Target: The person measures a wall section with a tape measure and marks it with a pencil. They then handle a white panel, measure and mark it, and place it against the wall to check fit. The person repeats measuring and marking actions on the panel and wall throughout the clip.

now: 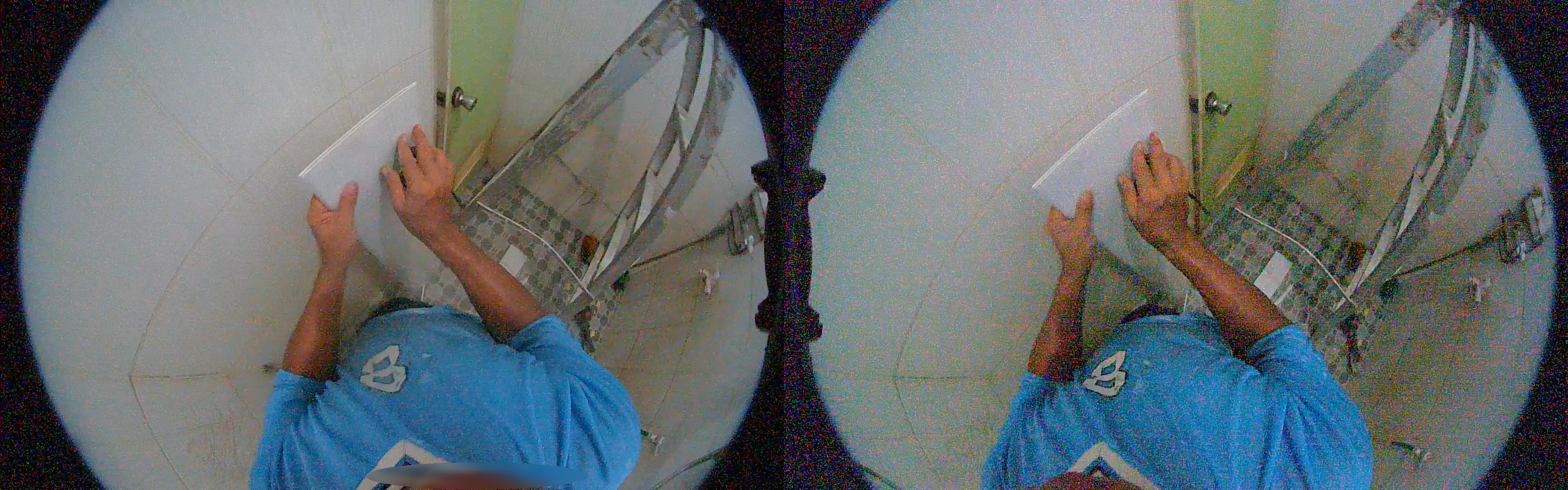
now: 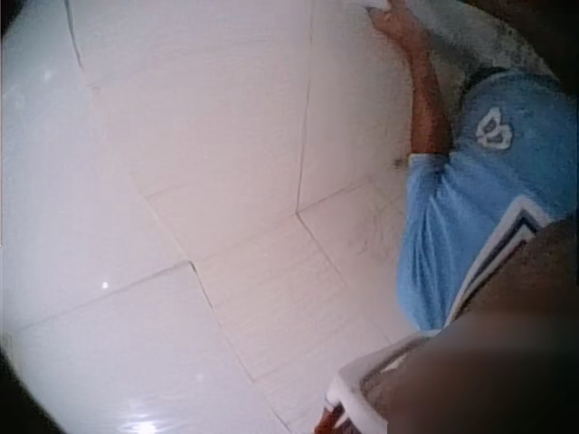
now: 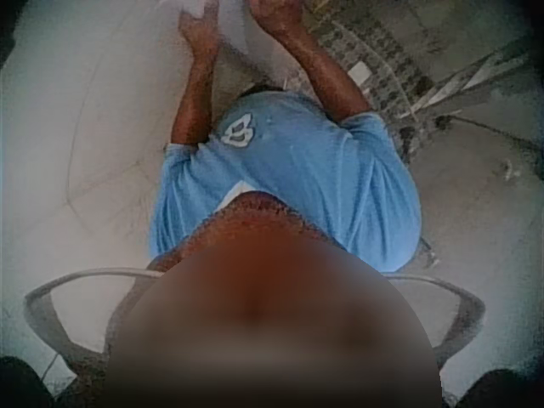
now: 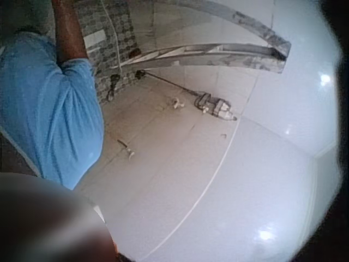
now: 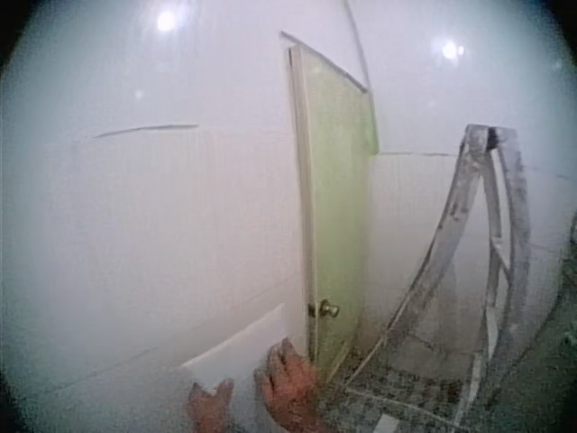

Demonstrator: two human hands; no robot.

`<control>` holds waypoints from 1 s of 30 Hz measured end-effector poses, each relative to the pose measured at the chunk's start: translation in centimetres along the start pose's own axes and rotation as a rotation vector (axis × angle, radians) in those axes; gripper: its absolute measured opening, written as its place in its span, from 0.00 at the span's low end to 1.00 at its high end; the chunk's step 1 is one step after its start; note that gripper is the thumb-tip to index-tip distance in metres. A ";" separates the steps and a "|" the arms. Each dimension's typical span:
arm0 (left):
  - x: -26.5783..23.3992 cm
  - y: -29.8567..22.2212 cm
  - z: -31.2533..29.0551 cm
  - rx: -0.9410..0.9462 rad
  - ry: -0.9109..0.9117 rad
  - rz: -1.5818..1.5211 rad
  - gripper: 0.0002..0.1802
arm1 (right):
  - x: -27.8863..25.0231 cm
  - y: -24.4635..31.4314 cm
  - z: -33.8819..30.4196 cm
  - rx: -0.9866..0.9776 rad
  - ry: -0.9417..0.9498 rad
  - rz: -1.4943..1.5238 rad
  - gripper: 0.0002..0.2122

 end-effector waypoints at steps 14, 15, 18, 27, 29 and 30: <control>3.7 1.1 2.1 0.155 0.120 -0.031 0.16 | 2.4 -4.8 3.7 0.227 0.354 0.112 0.41; 3.6 1.6 1.9 0.146 0.114 -0.054 0.17 | 2.5 -4.3 3.0 0.248 0.341 0.174 0.40; 2.3 5.0 2.0 0.007 -0.015 0.107 0.20 | 3.4 -3.3 0.5 0.335 0.462 0.288 0.35; -4.0 13.9 9.5 0.313 -0.144 0.709 0.36 | 3.6 -15.2 -24.2 1.170 0.475 1.287 0.13; -6.2 14.7 8.8 0.303 -0.034 0.590 0.37 | -0.1 -18.6 -37.0 1.655 0.269 1.339 0.09; -7.1 15.0 8.1 0.271 0.017 0.629 0.37 | -2.8 -19.9 -43.7 1.808 0.157 1.264 0.08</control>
Point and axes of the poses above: each hand's wrist, its own z-axis towards the middle knuckle, its own x-axis out of the palm, y = z × x, the point moved 7 cm from there along z, towards the middle knuckle, and after that the axes turned 2 degrees about -y, right-handed, at the moved point
